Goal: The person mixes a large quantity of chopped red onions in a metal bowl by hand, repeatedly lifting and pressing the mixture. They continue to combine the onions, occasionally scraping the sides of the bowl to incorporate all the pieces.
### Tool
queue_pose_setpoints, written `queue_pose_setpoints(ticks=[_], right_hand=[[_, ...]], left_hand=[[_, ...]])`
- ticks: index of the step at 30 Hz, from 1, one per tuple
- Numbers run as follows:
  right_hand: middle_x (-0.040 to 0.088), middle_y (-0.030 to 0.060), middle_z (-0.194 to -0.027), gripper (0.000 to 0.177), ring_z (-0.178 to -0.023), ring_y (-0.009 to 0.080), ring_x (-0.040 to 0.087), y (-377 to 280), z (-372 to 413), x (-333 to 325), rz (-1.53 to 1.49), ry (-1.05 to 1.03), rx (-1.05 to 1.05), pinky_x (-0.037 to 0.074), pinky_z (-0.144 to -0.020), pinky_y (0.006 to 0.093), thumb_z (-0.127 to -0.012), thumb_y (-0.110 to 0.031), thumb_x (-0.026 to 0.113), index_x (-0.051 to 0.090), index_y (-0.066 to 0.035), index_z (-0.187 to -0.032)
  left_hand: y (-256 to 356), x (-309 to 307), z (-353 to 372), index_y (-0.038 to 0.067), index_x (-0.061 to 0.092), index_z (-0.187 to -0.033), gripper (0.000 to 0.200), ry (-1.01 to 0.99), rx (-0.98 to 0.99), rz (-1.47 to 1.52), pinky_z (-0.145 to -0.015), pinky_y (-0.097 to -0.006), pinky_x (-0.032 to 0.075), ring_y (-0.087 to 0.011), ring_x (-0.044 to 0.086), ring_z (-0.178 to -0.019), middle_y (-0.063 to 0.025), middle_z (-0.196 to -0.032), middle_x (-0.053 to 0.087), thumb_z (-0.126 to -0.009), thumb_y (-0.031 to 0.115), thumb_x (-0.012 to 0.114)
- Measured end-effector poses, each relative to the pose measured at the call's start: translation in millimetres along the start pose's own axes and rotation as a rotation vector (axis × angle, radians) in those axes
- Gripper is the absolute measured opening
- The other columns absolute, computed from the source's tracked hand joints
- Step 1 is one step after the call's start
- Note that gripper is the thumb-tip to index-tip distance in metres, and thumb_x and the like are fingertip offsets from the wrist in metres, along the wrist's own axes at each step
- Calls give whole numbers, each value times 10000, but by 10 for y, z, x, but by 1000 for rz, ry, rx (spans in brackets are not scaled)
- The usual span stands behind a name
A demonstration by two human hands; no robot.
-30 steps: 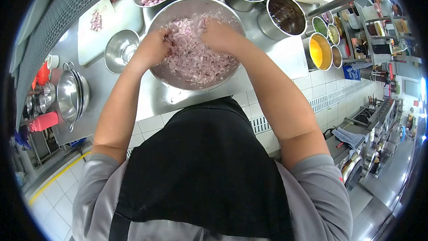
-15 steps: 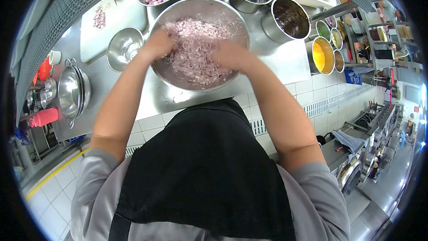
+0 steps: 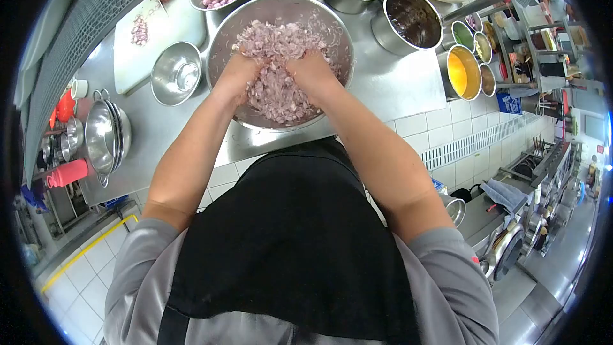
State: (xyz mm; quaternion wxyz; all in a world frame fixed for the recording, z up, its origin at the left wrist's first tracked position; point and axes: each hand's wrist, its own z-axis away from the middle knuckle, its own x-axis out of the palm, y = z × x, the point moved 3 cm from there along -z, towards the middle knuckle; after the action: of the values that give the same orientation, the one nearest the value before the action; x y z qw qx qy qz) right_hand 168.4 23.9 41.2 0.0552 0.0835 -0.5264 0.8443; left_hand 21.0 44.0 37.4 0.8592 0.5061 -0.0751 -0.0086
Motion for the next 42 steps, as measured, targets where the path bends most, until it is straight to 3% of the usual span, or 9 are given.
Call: queue_pose_setpoints(ticks=[5,14,19,22,25,29,34,40,42], right_hand=[[601,185,-1067,469,-953,212,596,-148,10,22,92,22,-23,498,-783,320,-808,-122,680,480,124,-1155],[602,190,-1068,512,-905,223,611,-85,-68,-59,200,3,123,505,-752,332,-824,-195,673,487,156,-1147],[589,191,-1097,562,-975,236,594,-178,75,-79,327,-156,54,497,-797,330,-805,-174,677,457,92,-1249],[573,185,-1135,647,-1012,244,577,-319,183,-40,101,-199,44,476,-854,339,-791,-190,692,406,18,-1334],[559,193,-1172,699,-1076,274,556,-516,351,64,620,-261,-96,439,-925,368,-781,-236,706,385,-18,-1363],[518,264,-1206,560,-1111,373,519,27,-6,51,1023,-52,-457,418,-949,409,-780,-235,667,485,-13,-1261],[527,284,-1179,432,-1123,419,487,-61,97,137,1147,-39,-492,395,-965,448,-797,-184,611,538,0,-1181],[579,227,-1113,376,-1039,388,547,-238,-17,186,1032,13,-520,429,-919,446,-793,-118,563,560,-35,-1160],[570,237,-1134,416,-1047,393,544,-116,-126,183,940,61,-454,416,-940,443,-791,-128,565,534,-31,-1194]], left_hand=[[-18,-5,-14,-22,546,-1198,373,52,183,-115,-763,-325,489,-205,600,-935,-136,-1090,622,-836,56,597],[-135,31,-64,-105,589,-1066,352,129,-68,-55,-722,-367,474,-286,619,-865,-209,-960,635,-884,183,502],[40,41,56,-59,491,-1180,645,160,-291,437,-852,-431,493,-297,595,-1000,-200,-1087,588,-906,525,487],[46,3,99,-11,499,-1181,573,-93,-261,496,-877,-435,487,-293,587,-1029,-174,-1106,591,-911,495,496],[62,-3,166,-16,501,-1209,424,-244,-224,442,-797,-376,529,-257,612,-952,-144,-1098,599,-962,327,464],[-101,6,112,37,528,-1171,352,-104,-244,293,-741,-349,526,-205,623,-912,-122,-1049,623,-936,299,541],[-78,68,191,18,533,-1176,418,-137,-287,489,-720,-311,516,-201,619,-910,-113,-1061,621,-917,344,569],[165,61,316,-91,581,-1021,430,145,-64,-375,-548,-339,446,-160,543,-679,-107,-832,601,-912,324,574],[-113,15,113,-73,588,-1005,384,189,11,-174,-565,-347,461,-174,559,-669,-112,-826,612,-911,299,567]])
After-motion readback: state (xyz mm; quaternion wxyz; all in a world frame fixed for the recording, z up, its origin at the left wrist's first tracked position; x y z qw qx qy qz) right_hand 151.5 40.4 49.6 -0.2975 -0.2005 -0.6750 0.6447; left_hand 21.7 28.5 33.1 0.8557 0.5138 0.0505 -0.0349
